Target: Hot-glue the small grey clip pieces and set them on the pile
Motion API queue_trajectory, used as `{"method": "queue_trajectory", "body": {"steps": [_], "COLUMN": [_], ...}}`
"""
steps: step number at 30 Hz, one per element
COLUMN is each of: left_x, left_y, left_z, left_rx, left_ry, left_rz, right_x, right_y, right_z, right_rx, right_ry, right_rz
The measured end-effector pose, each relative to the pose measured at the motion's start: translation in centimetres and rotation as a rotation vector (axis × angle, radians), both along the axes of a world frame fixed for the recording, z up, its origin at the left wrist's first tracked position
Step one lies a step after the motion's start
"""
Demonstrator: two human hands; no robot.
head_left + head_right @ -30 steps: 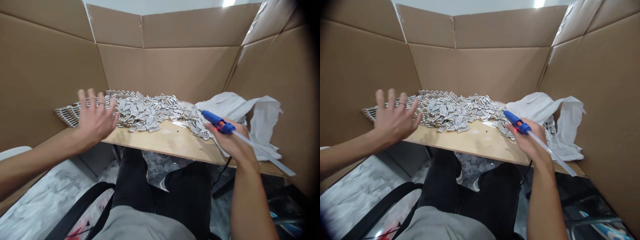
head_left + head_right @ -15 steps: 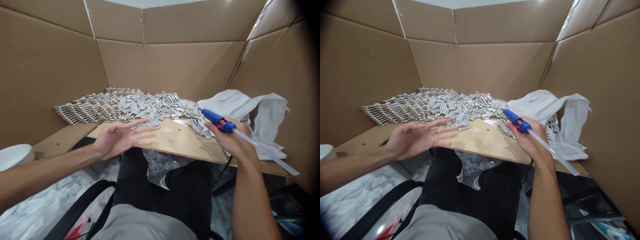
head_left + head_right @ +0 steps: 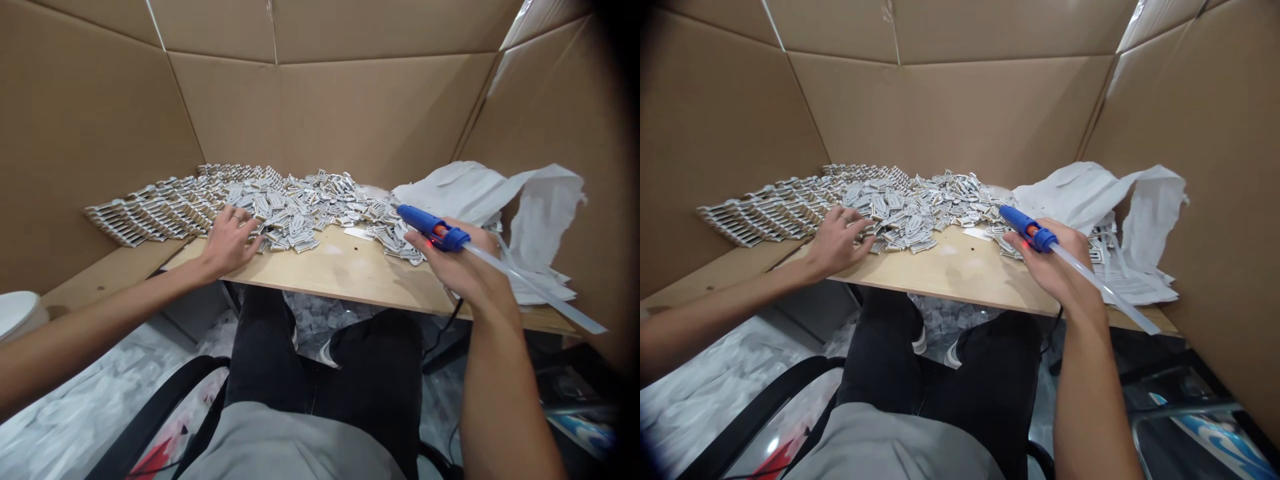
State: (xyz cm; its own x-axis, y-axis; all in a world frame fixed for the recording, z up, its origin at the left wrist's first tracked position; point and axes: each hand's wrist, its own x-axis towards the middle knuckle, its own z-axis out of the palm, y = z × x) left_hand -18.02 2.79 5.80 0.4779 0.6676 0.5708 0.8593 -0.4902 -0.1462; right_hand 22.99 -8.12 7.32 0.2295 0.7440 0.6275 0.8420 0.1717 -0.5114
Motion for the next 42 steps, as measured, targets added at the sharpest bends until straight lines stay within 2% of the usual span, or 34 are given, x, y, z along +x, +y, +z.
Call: {"method": "queue_trajectory", "body": {"steps": [3, 6, 12, 19, 23, 28, 32, 34, 36, 39, 42], "left_x": [1.9, 3.4, 4.2, 4.5, 4.8, 4.7, 4.4, 4.3, 4.3, 4.5, 5.2], "left_y": [1.2, 2.8, 6.0, 6.3, 6.3, 6.2, 5.2, 4.4, 3.1, 0.1, -4.4], "left_z": [0.2, 0.6, 1.1, 1.4, 1.0, 0.6, 1.9, 3.0, 4.1, 4.8, 4.3], "left_rx": [-0.031, -0.079, -0.119, -0.100, -0.095, -0.114, -0.209, -0.289, -0.440, -0.822, -1.290], "left_ry": [0.022, 0.043, 0.109, 0.169, 0.178, -0.012, -0.327, -0.531, -0.715, -0.862, -0.833], "left_rz": [-0.119, -0.171, -0.237, -0.288, -0.326, -0.356, -0.312, -0.298, -0.350, -0.484, -0.500], "right_x": [-0.1, 0.0, 0.3, 0.2, 0.1, 0.1, 0.4, 0.6, 0.8, 0.8, 0.7], "right_y": [0.0, 0.0, -0.1, -0.2, -0.3, -0.3, -0.1, -0.1, 0.0, -0.1, -0.3], "right_z": [-0.1, -0.1, -0.1, 0.0, 0.2, 0.3, 0.0, -0.2, -0.3, -0.2, -0.1], "right_rx": [-0.010, -0.009, 0.007, 0.010, 0.000, -0.008, -0.006, -0.003, -0.002, -0.008, -0.018], "right_ry": [-0.007, -0.016, -0.018, -0.007, -0.033, -0.043, -0.023, -0.007, 0.002, 0.018, 0.026], "right_rz": [0.002, 0.008, -0.006, 0.004, 0.011, 0.021, 0.000, -0.014, -0.031, -0.047, -0.047]}}
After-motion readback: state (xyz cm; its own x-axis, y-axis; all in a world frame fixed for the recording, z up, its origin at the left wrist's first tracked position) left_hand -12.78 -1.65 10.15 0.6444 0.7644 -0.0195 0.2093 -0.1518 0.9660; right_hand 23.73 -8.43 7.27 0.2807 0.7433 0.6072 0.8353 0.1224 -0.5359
